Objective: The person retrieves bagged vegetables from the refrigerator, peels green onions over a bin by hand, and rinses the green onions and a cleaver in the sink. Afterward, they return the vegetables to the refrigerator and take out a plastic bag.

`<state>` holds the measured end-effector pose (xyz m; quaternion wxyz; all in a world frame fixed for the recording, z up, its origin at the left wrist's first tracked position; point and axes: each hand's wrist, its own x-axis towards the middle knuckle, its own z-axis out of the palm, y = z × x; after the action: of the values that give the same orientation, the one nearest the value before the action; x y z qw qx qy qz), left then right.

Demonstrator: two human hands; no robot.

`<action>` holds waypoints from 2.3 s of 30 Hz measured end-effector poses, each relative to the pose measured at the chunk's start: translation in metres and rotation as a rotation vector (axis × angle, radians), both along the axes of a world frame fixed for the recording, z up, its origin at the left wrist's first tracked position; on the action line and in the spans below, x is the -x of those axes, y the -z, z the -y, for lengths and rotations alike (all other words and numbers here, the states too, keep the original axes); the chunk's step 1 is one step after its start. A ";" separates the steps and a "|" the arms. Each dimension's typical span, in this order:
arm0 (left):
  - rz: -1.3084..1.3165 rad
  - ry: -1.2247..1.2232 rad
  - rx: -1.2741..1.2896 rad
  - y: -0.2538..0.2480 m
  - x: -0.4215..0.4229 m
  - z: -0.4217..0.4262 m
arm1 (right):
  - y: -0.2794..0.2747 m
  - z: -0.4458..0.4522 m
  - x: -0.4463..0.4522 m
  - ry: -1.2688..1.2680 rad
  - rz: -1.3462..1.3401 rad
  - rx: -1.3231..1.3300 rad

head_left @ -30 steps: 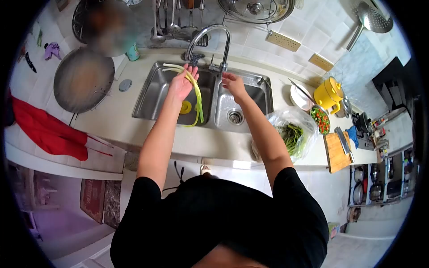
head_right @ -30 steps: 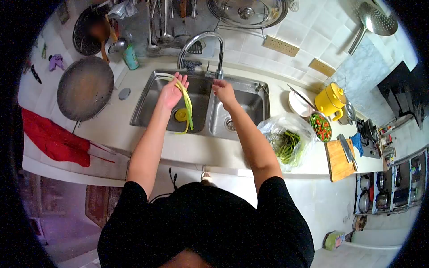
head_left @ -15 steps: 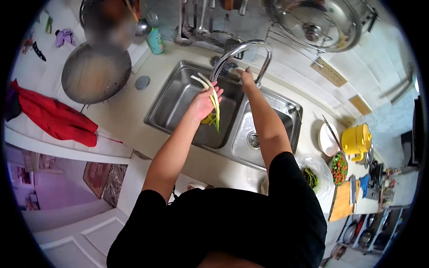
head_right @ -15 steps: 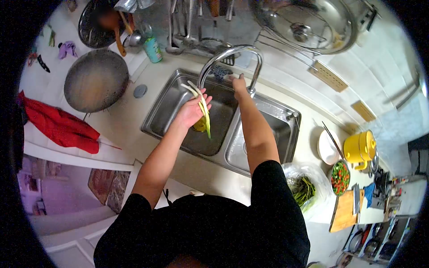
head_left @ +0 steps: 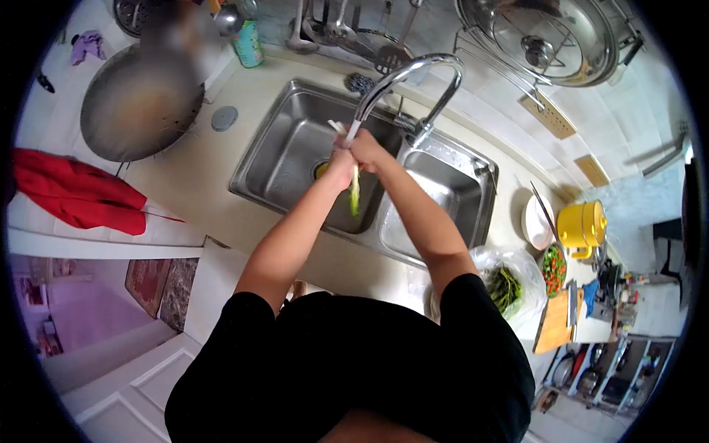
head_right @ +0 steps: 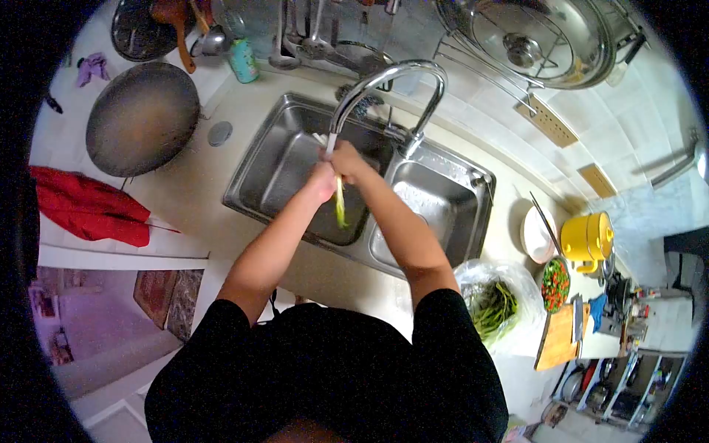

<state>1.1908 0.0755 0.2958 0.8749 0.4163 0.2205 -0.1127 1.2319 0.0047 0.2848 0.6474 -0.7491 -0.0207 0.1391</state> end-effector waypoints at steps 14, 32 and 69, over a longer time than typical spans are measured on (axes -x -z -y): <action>0.216 0.734 -0.384 0.027 0.008 -0.066 | -0.034 -0.043 0.010 0.172 -0.407 0.146; 0.110 0.695 0.048 0.039 -0.009 -0.060 | 0.004 -0.019 0.001 0.068 0.012 -0.153; -0.187 -0.278 0.889 0.083 -0.075 -0.070 | -0.008 -0.002 0.080 0.186 0.024 0.064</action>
<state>1.2659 0.1454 0.2129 0.9514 -0.0441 0.2823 -0.1150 1.1518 0.0072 0.2929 0.6328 -0.7698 0.0459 0.0700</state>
